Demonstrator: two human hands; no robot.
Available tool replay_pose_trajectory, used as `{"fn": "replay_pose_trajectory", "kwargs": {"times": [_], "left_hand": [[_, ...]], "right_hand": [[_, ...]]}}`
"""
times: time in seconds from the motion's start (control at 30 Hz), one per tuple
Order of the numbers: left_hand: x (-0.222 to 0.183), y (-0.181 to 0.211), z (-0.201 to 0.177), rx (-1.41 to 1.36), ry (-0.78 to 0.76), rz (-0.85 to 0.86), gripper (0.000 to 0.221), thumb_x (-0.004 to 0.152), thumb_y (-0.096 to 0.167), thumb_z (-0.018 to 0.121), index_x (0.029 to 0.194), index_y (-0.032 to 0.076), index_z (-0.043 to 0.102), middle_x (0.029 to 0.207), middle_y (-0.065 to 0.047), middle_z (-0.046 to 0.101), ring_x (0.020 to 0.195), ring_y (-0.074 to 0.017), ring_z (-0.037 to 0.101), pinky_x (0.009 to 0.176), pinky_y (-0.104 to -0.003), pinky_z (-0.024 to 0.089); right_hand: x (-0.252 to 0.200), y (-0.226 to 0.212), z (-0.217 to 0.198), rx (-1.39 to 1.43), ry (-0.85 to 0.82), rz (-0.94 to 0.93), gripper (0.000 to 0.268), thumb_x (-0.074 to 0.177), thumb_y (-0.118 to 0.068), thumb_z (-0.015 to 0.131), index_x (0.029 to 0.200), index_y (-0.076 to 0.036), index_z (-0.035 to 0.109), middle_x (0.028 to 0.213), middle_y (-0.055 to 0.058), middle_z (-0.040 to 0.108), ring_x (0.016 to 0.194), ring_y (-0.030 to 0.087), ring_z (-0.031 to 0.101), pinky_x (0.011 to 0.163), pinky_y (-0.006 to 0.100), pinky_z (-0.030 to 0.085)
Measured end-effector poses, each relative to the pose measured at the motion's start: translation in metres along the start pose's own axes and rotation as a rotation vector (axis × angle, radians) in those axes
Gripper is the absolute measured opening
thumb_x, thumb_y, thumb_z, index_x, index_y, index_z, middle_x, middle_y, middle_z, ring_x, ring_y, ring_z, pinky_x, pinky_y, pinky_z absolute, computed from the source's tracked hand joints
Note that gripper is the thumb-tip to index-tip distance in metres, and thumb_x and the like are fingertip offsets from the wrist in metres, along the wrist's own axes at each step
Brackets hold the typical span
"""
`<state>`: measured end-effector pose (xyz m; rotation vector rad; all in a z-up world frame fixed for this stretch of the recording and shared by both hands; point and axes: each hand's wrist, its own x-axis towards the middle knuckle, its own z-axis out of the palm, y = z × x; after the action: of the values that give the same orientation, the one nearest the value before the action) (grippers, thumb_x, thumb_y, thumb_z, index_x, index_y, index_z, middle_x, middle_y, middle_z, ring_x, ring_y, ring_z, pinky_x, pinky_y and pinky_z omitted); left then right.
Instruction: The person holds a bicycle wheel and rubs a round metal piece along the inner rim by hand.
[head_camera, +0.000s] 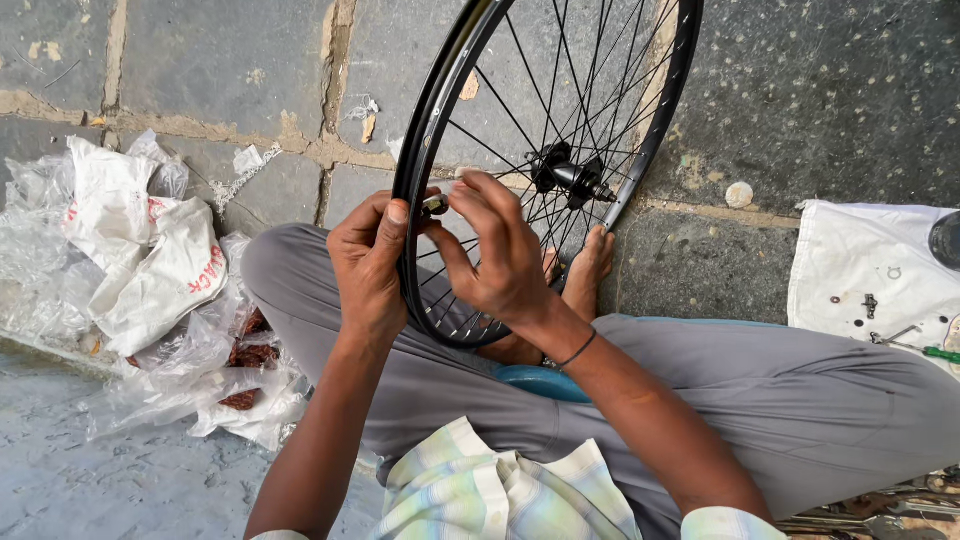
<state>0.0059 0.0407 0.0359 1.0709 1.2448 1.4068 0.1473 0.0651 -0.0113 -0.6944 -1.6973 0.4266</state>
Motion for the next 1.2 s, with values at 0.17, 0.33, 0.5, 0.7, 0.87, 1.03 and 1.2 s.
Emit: {"fn": "replay_pose_trajectory", "kwargs": {"times": [0.17, 0.33, 0.5, 0.7, 0.87, 1.03, 1.2], "left_hand": [[-0.002, 0.001, -0.001, -0.001, -0.026, 0.01, 0.034, 0.104, 0.031, 0.068, 0.11, -0.003, 0.071, 0.104, -0.005, 0.072, 0.094, -0.0112, 0.066, 0.086, -0.027, 0.054], [-0.006, -0.007, 0.001, -0.006, 0.062, 0.093, 0.028, 0.105, 0.023, 0.073, 0.11, -0.004, 0.072, 0.1, -0.004, 0.067, 0.088, -0.0094, 0.059, 0.078, -0.026, 0.048], [-0.009, -0.012, -0.001, 0.108, 0.193, -0.009, 0.026, 0.103, 0.022, 0.073, 0.099, -0.004, 0.072, 0.085, -0.006, 0.069, 0.077, -0.0113, 0.06, 0.07, -0.025, 0.045], [0.003, -0.01, -0.015, -0.04, -0.036, 0.022, 0.028, 0.108, 0.026, 0.069, 0.107, -0.003, 0.069, 0.095, -0.001, 0.065, 0.088, -0.0072, 0.056, 0.081, -0.023, 0.045], [0.001, -0.01, -0.004, -0.038, 0.018, 0.004, 0.027, 0.104, 0.026, 0.07, 0.104, -0.001, 0.068, 0.091, -0.001, 0.066, 0.083, -0.0073, 0.058, 0.077, -0.023, 0.047], [-0.001, -0.006, 0.007, -0.038, 0.06, 0.014, 0.025, 0.101, 0.024, 0.074, 0.102, 0.001, 0.065, 0.09, -0.002, 0.067, 0.083, -0.0095, 0.061, 0.079, -0.025, 0.051], [-0.005, 0.002, 0.013, 0.014, 0.103, 0.051, 0.025, 0.1, 0.024, 0.073, 0.107, 0.002, 0.064, 0.095, -0.001, 0.065, 0.087, -0.0072, 0.057, 0.081, -0.023, 0.048]], "right_hand": [[0.002, -0.006, -0.002, -0.051, 0.017, 0.182, 0.043, 0.092, -0.008, 0.073, 0.129, 0.007, 0.058, 0.127, 0.021, 0.063, 0.122, 0.037, 0.063, 0.103, 0.05, 0.054], [0.011, 0.015, -0.008, 0.13, -0.221, 0.229, 0.033, 0.096, -0.01, 0.077, 0.123, 0.002, 0.063, 0.114, 0.013, 0.069, 0.103, 0.027, 0.072, 0.08, 0.037, 0.06], [0.005, 0.003, 0.007, -0.223, -0.073, 0.002, 0.025, 0.098, -0.003, 0.075, 0.114, -0.002, 0.056, 0.115, 0.012, 0.066, 0.101, 0.029, 0.074, 0.083, 0.038, 0.063], [0.003, -0.006, -0.003, -0.173, 0.069, 0.001, 0.031, 0.093, 0.004, 0.071, 0.123, 0.004, 0.06, 0.131, 0.026, 0.064, 0.115, 0.04, 0.072, 0.093, 0.041, 0.066], [0.028, 0.015, -0.033, 0.004, -0.37, -0.033, 0.036, 0.093, -0.003, 0.074, 0.122, 0.009, 0.058, 0.108, 0.023, 0.068, 0.092, 0.035, 0.073, 0.077, 0.041, 0.062], [0.03, 0.025, -0.019, -0.078, -0.316, -0.062, 0.021, 0.088, 0.0, 0.07, 0.105, 0.004, 0.059, 0.098, 0.02, 0.066, 0.077, 0.029, 0.069, 0.069, 0.038, 0.06], [0.018, -0.011, -0.013, -0.37, -0.023, -0.159, 0.02, 0.082, 0.0, 0.069, 0.097, 0.001, 0.057, 0.101, 0.019, 0.065, 0.093, 0.034, 0.066, 0.078, 0.043, 0.053]]}}
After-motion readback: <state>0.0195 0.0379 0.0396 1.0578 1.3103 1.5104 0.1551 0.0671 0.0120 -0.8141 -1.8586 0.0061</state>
